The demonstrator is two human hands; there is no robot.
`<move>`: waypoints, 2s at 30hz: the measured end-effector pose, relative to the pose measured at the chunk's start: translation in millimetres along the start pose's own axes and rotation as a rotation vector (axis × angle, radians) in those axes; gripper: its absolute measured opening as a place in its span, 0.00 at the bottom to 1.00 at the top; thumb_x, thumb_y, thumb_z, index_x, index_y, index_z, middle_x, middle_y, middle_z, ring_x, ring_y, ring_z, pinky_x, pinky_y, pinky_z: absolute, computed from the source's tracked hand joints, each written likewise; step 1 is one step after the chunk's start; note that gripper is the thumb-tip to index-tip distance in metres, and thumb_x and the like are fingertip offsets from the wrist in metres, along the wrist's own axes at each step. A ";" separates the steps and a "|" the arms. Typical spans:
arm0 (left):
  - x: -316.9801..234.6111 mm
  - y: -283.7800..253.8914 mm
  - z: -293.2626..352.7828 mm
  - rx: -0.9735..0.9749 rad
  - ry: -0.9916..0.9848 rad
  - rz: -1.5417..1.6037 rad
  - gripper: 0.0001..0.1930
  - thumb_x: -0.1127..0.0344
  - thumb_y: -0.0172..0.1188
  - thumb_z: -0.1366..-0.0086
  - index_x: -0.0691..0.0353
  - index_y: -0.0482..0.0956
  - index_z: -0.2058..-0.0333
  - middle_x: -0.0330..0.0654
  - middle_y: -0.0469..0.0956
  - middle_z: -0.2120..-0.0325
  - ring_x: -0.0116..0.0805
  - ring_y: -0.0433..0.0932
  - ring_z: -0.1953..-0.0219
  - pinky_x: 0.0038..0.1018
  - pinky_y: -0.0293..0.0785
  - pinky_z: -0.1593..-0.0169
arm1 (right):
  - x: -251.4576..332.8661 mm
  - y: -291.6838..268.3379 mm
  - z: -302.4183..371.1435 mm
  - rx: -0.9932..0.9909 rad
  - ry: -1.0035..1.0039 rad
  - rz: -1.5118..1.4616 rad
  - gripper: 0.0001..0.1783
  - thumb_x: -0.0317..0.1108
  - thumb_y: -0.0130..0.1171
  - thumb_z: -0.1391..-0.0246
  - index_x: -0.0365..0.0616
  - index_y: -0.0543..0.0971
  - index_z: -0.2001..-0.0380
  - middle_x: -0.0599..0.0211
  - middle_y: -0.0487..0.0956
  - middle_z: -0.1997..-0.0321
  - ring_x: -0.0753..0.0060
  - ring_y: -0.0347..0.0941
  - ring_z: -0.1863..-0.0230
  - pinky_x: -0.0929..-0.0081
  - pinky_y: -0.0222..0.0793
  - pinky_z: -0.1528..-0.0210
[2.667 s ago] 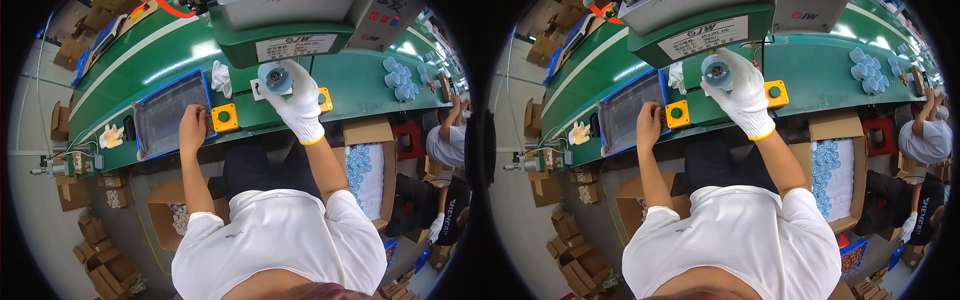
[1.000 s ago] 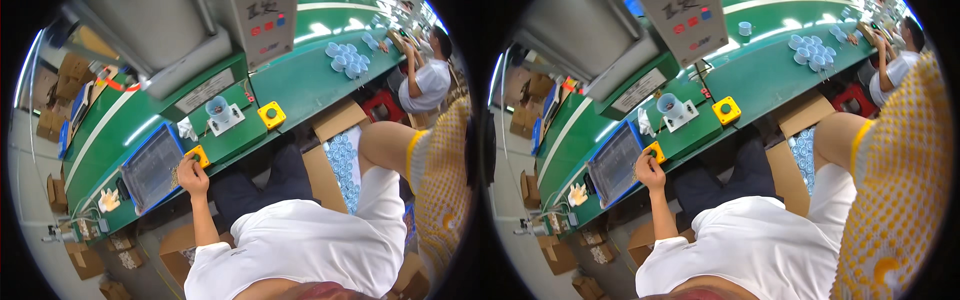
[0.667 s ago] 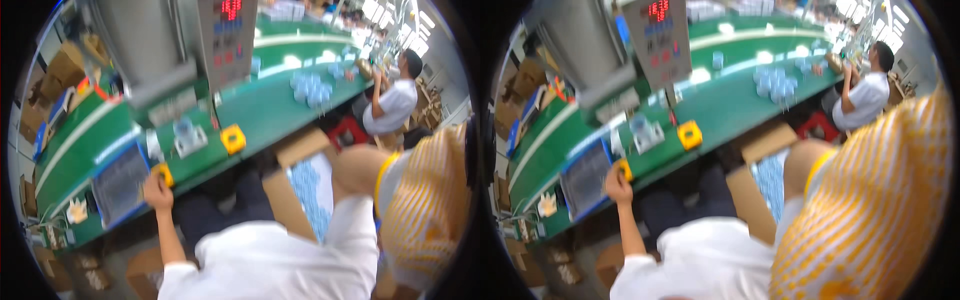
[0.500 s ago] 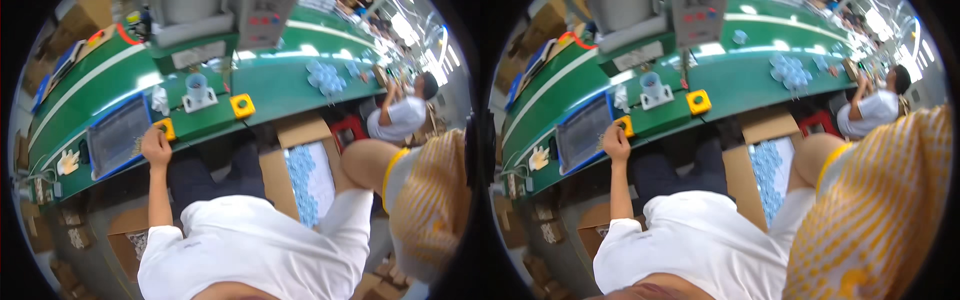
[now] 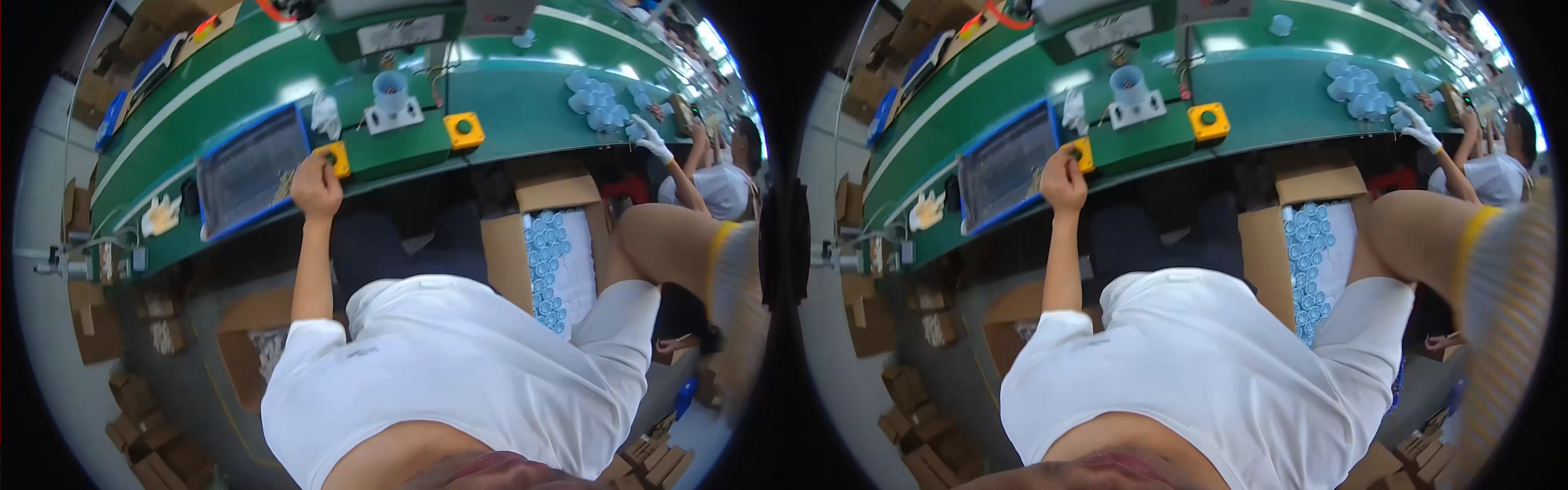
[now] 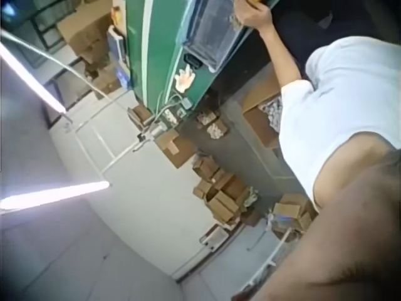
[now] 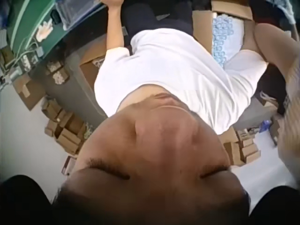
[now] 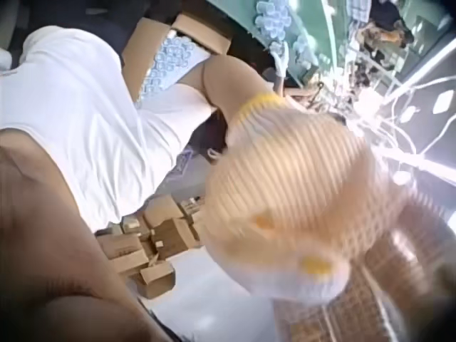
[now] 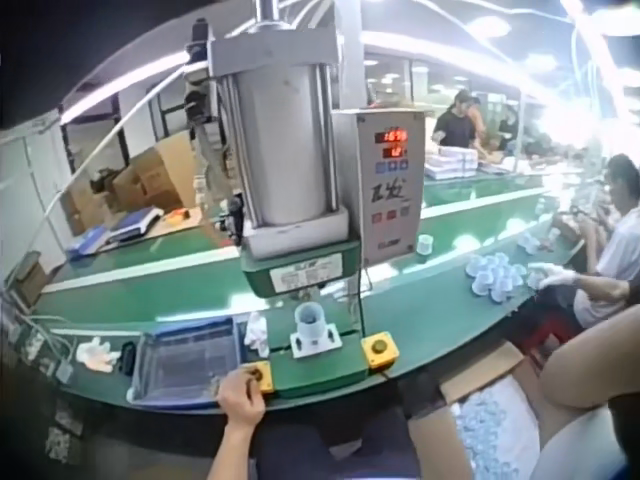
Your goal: Assemble small electronic components by placing them into a press machine fixture and activating the dual-button press cycle.
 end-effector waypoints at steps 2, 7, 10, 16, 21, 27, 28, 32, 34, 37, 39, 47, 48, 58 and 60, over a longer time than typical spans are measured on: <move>3.1 11.8 -2.2 -0.022 0.008 -0.025 0.07 0.73 0.65 0.36 0.62 0.86 0.59 0.50 0.89 0.59 0.56 0.88 0.57 0.45 0.84 0.52 | -15.5 15.4 5.6 0.029 0.059 -0.013 0.30 0.43 0.70 0.35 0.36 0.79 0.37 0.49 0.83 0.38 0.50 0.81 0.40 0.54 0.76 0.34; -0.2 -8.5 -4.2 -0.037 0.032 -0.013 0.05 0.73 0.66 0.35 0.60 0.85 0.61 0.43 0.91 0.59 0.52 0.88 0.60 0.43 0.83 0.57 | -75.9 51.1 34.3 0.086 0.182 -0.110 0.29 0.42 0.70 0.35 0.36 0.79 0.37 0.49 0.83 0.38 0.50 0.81 0.40 0.54 0.76 0.34; -0.1 -15.8 -3.3 -0.032 0.030 -0.060 0.02 0.72 0.66 0.36 0.58 0.84 0.64 0.41 0.91 0.60 0.48 0.87 0.63 0.38 0.83 0.59 | -91.4 70.9 45.8 0.150 0.230 -0.135 0.29 0.42 0.70 0.35 0.36 0.80 0.37 0.49 0.83 0.38 0.50 0.81 0.40 0.55 0.76 0.34; 6.6 -9.1 -0.2 -0.120 0.112 -0.049 0.02 0.72 0.66 0.37 0.58 0.84 0.66 0.38 0.91 0.63 0.44 0.87 0.67 0.38 0.82 0.61 | -105.6 92.2 51.8 0.210 0.284 -0.156 0.28 0.41 0.70 0.36 0.36 0.80 0.38 0.50 0.83 0.39 0.50 0.81 0.40 0.55 0.76 0.34; 6.8 -4.4 -1.2 -0.115 0.100 -0.045 0.01 0.72 0.66 0.37 0.58 0.85 0.67 0.36 0.91 0.61 0.43 0.87 0.67 0.36 0.82 0.62 | -104.3 99.1 50.5 0.247 0.294 -0.152 0.28 0.40 0.70 0.36 0.36 0.81 0.39 0.50 0.84 0.39 0.49 0.81 0.40 0.55 0.76 0.34; 18.4 -22.8 -3.2 -0.071 0.049 -0.094 0.03 0.70 0.65 0.36 0.57 0.85 0.65 0.42 0.88 0.67 0.49 0.86 0.67 0.42 0.81 0.62 | -111.8 121.7 55.3 0.255 0.276 -0.208 0.27 0.39 0.70 0.37 0.36 0.81 0.39 0.50 0.84 0.39 0.49 0.82 0.40 0.55 0.76 0.34; 23.5 -43.2 -4.7 -0.033 0.047 -0.177 0.04 0.70 0.65 0.37 0.58 0.86 0.63 0.44 0.86 0.68 0.52 0.86 0.66 0.43 0.81 0.61 | -120.5 132.9 60.0 0.218 0.259 -0.253 0.27 0.39 0.70 0.37 0.36 0.81 0.39 0.50 0.84 0.39 0.49 0.82 0.40 0.55 0.76 0.34; -4.4 12.8 -4.8 -0.080 0.019 0.009 0.03 0.71 0.65 0.37 0.57 0.85 0.64 0.45 0.87 0.65 0.54 0.86 0.64 0.42 0.82 0.58 | -97.4 107.4 60.5 0.289 0.322 -0.101 0.26 0.39 0.70 0.37 0.36 0.82 0.40 0.50 0.84 0.39 0.49 0.82 0.40 0.55 0.76 0.34; 3.2 2.3 -2.3 -0.086 0.043 0.019 0.03 0.72 0.65 0.37 0.57 0.84 0.64 0.45 0.89 0.62 0.52 0.87 0.63 0.41 0.83 0.57 | -98.5 115.7 59.5 0.287 0.289 -0.111 0.26 0.38 0.70 0.37 0.36 0.82 0.40 0.50 0.85 0.39 0.49 0.82 0.40 0.55 0.76 0.34; 7.1 -23.8 3.8 -0.038 0.007 -0.063 0.04 0.72 0.66 0.38 0.58 0.84 0.64 0.44 0.90 0.60 0.50 0.87 0.63 0.40 0.83 0.58 | -110.4 128.5 68.2 0.246 0.247 -0.180 0.26 0.38 0.70 0.38 0.36 0.82 0.40 0.50 0.85 0.40 0.48 0.82 0.40 0.55 0.76 0.34; 10.0 -20.6 -2.8 -0.062 0.016 -0.053 0.03 0.72 0.65 0.37 0.58 0.84 0.64 0.43 0.90 0.60 0.51 0.87 0.64 0.41 0.82 0.58 | -106.2 129.6 62.6 0.260 0.251 -0.157 0.26 0.38 0.70 0.38 0.36 0.83 0.40 0.51 0.85 0.40 0.48 0.82 0.40 0.55 0.76 0.34; 15.3 -22.4 2.6 -0.011 0.026 -0.110 0.03 0.75 0.64 0.34 0.62 0.84 0.63 0.44 0.91 0.58 0.51 0.89 0.57 0.41 0.84 0.52 | -106.2 145.3 49.0 0.271 0.267 -0.098 0.25 0.37 0.70 0.38 0.36 0.83 0.41 0.51 0.85 0.40 0.48 0.82 0.40 0.55 0.76 0.33; 8.1 2.7 -3.8 -0.033 0.047 -0.036 0.04 0.74 0.64 0.36 0.61 0.83 0.63 0.43 0.91 0.57 0.51 0.89 0.57 0.42 0.85 0.52 | -98.5 135.2 40.7 0.299 0.291 -0.028 0.25 0.36 0.70 0.38 0.36 0.83 0.41 0.51 0.85 0.40 0.48 0.82 0.40 0.55 0.76 0.33; 13.7 6.5 6.0 -0.040 0.016 -0.025 0.05 0.75 0.63 0.33 0.64 0.86 0.60 0.49 0.90 0.60 0.53 0.87 0.65 0.39 0.82 0.60 | -101.5 126.1 39.4 0.256 0.268 0.007 0.24 0.35 0.70 0.39 0.36 0.84 0.42 0.51 0.86 0.41 0.47 0.83 0.40 0.56 0.76 0.33; 0.0 -7.5 -7.9 0.028 -0.090 -0.035 0.06 0.75 0.63 0.32 0.64 0.87 0.59 0.49 0.89 0.62 0.54 0.85 0.66 0.42 0.81 0.60 | -94.7 118.2 38.0 0.200 0.293 0.014 0.23 0.35 0.70 0.39 0.36 0.85 0.42 0.51 0.86 0.41 0.47 0.83 0.40 0.56 0.76 0.33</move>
Point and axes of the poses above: each hand's wrist, its own z-axis away from the middle knuckle, its own y-axis out of the palm, x = y × z, the point moved 5 cm from there along -z, towards the middle knuckle
